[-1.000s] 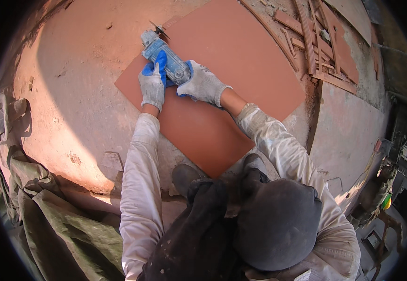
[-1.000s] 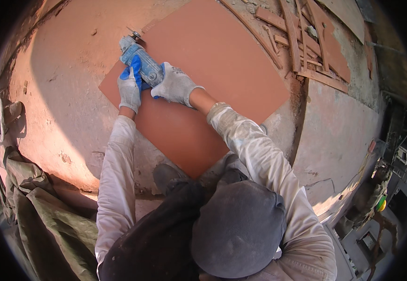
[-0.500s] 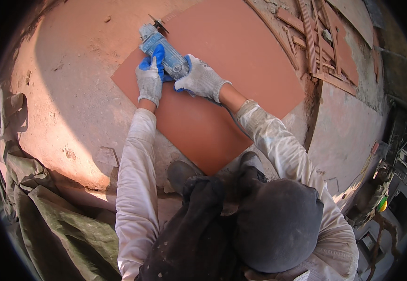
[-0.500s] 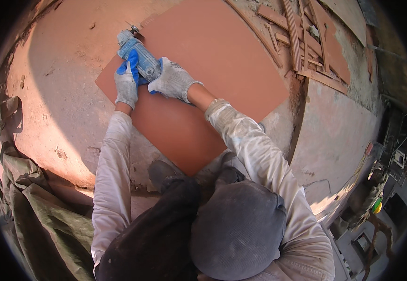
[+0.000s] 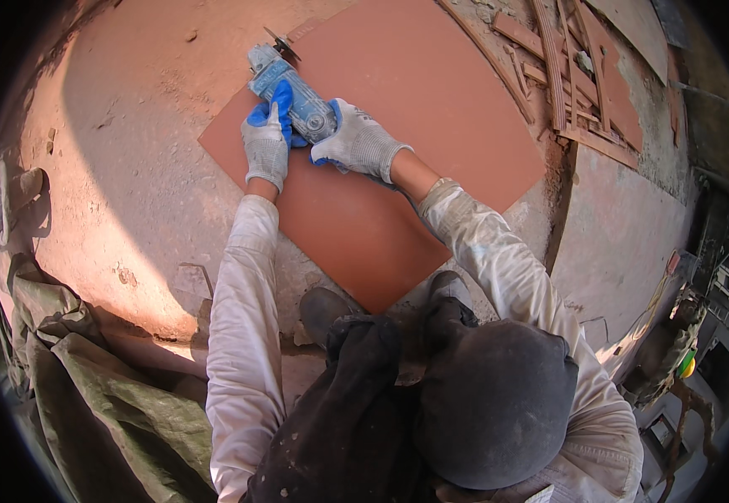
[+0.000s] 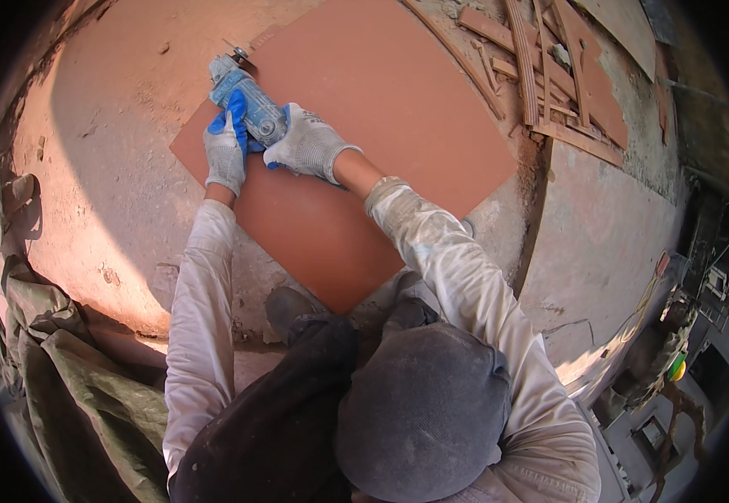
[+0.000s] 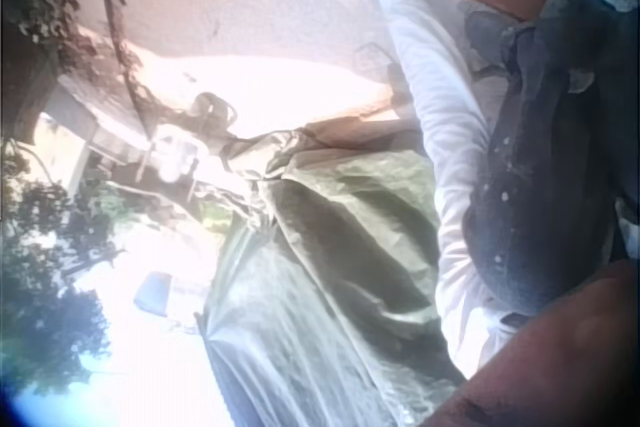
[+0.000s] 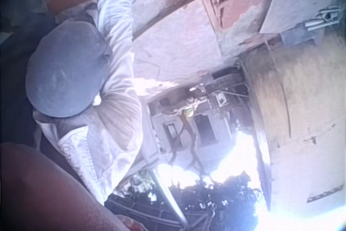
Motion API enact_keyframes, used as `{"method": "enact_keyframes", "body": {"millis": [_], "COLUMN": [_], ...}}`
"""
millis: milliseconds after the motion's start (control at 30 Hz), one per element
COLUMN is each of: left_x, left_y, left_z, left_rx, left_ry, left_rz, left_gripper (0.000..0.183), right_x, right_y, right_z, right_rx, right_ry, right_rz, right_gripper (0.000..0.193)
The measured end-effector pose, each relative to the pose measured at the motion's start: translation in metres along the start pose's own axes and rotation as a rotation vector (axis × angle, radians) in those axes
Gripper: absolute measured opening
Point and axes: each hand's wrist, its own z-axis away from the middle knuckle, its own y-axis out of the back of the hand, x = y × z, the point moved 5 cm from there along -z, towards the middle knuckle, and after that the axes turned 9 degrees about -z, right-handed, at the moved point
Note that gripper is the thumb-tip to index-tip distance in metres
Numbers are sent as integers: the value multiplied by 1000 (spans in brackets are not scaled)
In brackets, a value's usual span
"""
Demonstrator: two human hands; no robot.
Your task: The person uses an angle grinder to cut a red tile into strips on a dusty floor. They then pick up a larger tile, hand it to a coworker, and resume cutting another tile with the grinder.
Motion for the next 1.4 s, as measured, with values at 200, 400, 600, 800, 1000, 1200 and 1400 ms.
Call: {"method": "enact_keyframes", "body": {"millis": [200, 400, 600, 800, 1000, 1200, 1400], "left_x": [7, 4, 3, 0, -9, -4, 2], "left_y": [-1, -2, -2, -2, 1, -3, -6], "left_z": [6, 5, 5, 6, 3, 10, 16], "left_rx": [-8, -15, -4, 14, -21, -6, -17], "left_ry": [5, 9, 28, 33, 4, 16, 27], "left_rz": [5, 24, 65, 17, -24, 30, 14], "left_gripper": [39, 37, 38, 40, 40, 41, 39], "right_x": [3, 4, 2, 11, 9, 7, 9], "right_y": [0, -1, 0, -1, 1, 2, -1], "right_z": [1, 2, 3, 2, 7, 10, 10], "right_rx": [8, -15, 23, -6, -3, -12, 3], "right_ry": [4, -40, 57, -12, -9, -4, 45], "right_rz": [-1, 2, 17, 13, 2, -71, -78], "right_gripper": [78, 80, 81, 81, 82, 70, 66]}}
